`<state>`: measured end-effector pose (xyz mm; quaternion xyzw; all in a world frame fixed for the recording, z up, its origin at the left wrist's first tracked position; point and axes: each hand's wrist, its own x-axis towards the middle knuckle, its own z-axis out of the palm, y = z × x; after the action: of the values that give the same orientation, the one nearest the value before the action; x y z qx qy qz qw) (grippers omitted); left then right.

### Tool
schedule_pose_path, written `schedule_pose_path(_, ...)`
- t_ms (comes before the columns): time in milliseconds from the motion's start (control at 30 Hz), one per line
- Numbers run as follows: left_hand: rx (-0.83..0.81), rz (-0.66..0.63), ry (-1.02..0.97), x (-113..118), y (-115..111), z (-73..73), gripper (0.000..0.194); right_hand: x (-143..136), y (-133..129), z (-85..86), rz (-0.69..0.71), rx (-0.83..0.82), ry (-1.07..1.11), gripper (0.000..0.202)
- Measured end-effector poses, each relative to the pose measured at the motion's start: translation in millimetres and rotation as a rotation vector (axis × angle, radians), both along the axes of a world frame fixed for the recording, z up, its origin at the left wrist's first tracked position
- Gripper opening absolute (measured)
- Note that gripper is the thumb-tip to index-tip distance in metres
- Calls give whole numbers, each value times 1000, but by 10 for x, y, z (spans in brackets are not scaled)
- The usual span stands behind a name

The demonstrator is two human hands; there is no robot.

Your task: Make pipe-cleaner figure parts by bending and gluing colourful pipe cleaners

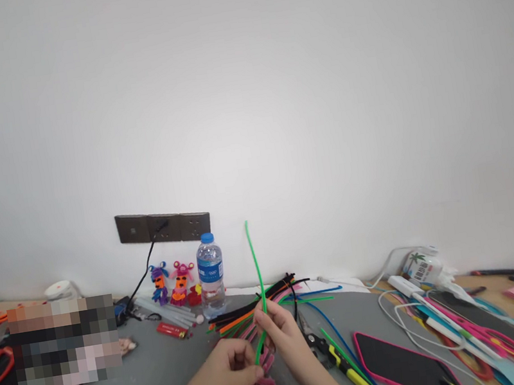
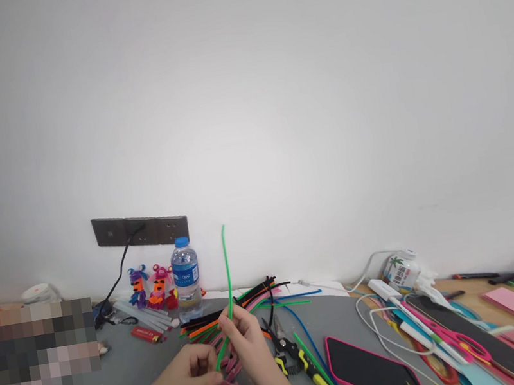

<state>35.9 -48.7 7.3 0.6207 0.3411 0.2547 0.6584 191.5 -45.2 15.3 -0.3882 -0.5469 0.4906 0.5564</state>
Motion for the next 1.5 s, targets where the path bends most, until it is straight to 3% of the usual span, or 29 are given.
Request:
schedule_pose_path(133,17,115,-33,-38,38,85,49,32,43,-22,-47,5,161,45)
schedule_pose_path(233,33,189,-99,-65,85,89,51,51,58,-63,-6,37,198,46)
schedule_pose_path(400,98,367,-259,-117,115,86,51,47,34,-88,32,56,56,53)
schedule_pose_path(567,88,485,-346,-145,82,149,50,21,-24,1,56,43,-74,60)
schedule_pose_path(833,95,673,-475,-113,100,142,50,-146,-184,32,177,39,-158,56)
schedule_pose_path(1000,53,674,-539,-128,113,193,48,-301,-247,-22,249,-40,-107,46)
schedule_pose_path(1233,30,621,-509,-116,108,155,44,-113,15,-84,29,-7,215,46)
schedule_pose_path(1433,-18,541,-425,-32,68,155,49,-28,-4,-20,132,13,193,38)
schedule_pose_path(1500,-36,465,-369,-16,60,155,48,-35,-14,-7,105,-20,227,38)
